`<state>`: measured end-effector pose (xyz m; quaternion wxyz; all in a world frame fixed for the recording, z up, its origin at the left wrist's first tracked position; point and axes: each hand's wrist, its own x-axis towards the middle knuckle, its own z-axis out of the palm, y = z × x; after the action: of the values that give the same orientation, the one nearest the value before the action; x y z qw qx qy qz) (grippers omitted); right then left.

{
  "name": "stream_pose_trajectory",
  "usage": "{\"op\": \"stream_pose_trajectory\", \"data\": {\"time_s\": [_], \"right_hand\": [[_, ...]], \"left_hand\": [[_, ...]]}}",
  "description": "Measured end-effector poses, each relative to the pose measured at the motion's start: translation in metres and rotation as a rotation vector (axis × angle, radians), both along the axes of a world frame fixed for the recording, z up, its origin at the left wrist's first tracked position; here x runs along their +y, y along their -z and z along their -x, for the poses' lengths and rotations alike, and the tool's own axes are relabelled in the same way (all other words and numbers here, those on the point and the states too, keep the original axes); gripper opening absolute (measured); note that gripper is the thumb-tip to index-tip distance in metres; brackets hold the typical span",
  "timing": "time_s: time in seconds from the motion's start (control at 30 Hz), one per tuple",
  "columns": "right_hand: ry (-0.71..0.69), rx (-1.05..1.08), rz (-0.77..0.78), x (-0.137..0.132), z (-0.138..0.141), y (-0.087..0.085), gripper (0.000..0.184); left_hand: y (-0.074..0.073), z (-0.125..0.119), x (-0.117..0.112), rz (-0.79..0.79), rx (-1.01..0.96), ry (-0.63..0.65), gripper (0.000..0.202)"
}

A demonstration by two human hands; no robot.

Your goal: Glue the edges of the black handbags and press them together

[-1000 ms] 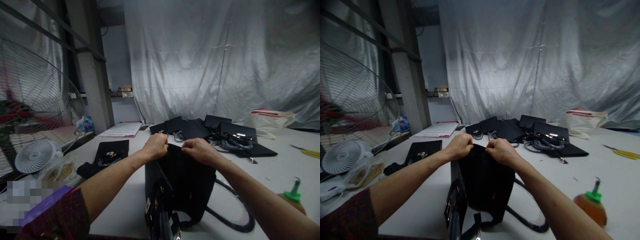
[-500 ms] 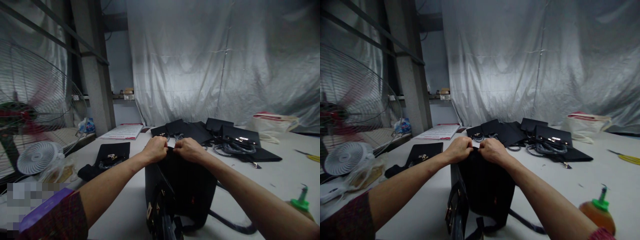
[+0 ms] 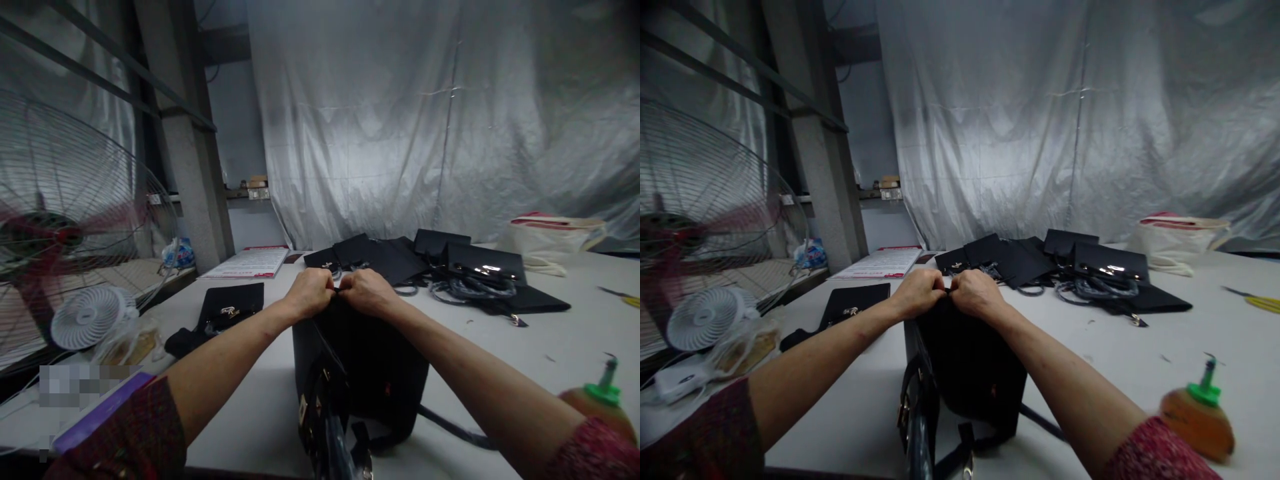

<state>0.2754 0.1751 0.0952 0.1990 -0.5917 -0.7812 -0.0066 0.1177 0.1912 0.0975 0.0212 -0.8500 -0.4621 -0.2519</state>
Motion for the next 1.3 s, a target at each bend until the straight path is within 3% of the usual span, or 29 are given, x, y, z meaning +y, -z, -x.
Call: {"op": "stream_pose_trajectory", "data": {"time_s": [0.13,0.2,0.37,0.63,0.87,1.13,1.3], "right_hand": [[0.018,0.030,0.016,-0.003,-0.006,-0.002,0.026],[0.016,0.043,0.044,-0.006,-0.015,-0.004,0.024],[0.004,0.074,0.119,-0.012,-0.030,-0.007,0.020],[0.006,0.093,0.111,-0.016,-0.028,-0.003,0.021],[-0.166,0.141,0.132,-0.008,-0.020,-0.001,0.032],[-0.085,-0.001,-0.011,-0.003,-0.003,0.002,0.023],[-0.144,0.025,0.066,-0.008,0.002,-0.006,0.026]], "left_hand": [[-0.001,0.013,-0.003,0.082,-0.117,-0.016,0.043],[0.001,0.025,-0.002,0.143,-0.100,-0.033,0.052],[0.008,0.049,0.004,0.214,-0.083,0.023,0.034],[0.008,0.047,0.004,0.293,-0.178,0.186,0.028],[0.009,0.048,0.000,0.282,-0.194,0.181,0.021],[0.012,0.047,0.007,0.259,-0.226,0.113,0.017],[0.011,0.048,0.008,0.344,-0.261,0.103,0.017]]}}
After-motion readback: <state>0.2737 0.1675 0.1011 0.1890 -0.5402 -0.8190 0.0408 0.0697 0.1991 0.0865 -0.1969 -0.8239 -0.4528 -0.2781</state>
